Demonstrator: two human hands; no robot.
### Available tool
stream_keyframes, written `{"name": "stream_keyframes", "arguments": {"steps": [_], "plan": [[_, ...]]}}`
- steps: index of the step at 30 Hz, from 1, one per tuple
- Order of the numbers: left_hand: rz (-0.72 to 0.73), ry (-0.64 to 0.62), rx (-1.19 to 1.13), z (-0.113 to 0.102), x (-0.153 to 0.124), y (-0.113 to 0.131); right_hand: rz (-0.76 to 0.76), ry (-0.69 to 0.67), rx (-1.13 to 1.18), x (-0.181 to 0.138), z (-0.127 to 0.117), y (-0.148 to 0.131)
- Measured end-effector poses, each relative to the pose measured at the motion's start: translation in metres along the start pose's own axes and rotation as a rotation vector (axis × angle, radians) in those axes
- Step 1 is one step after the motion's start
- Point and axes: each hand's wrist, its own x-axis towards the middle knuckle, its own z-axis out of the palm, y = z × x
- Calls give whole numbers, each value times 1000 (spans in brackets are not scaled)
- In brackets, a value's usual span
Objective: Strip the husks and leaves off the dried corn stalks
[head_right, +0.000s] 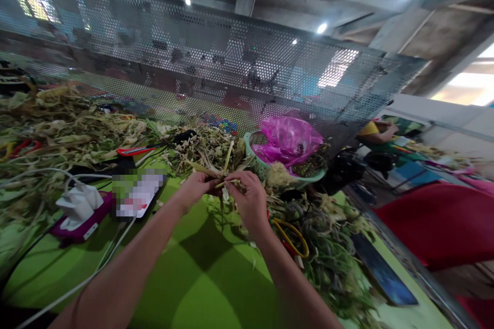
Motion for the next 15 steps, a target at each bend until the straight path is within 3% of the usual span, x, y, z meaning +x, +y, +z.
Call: {"name": "stream_keyframes", "arguments": {"steps": [5, 11, 15], "plan": [[25, -41, -21, 1, -2, -2, 326, -39, 224, 2, 1, 13], [58, -69, 57, 4, -4, 0, 326, -17, 197, 1, 5, 20], [42, 145, 117, 3, -1, -2, 268, -95, 213, 3, 4, 21]]}}
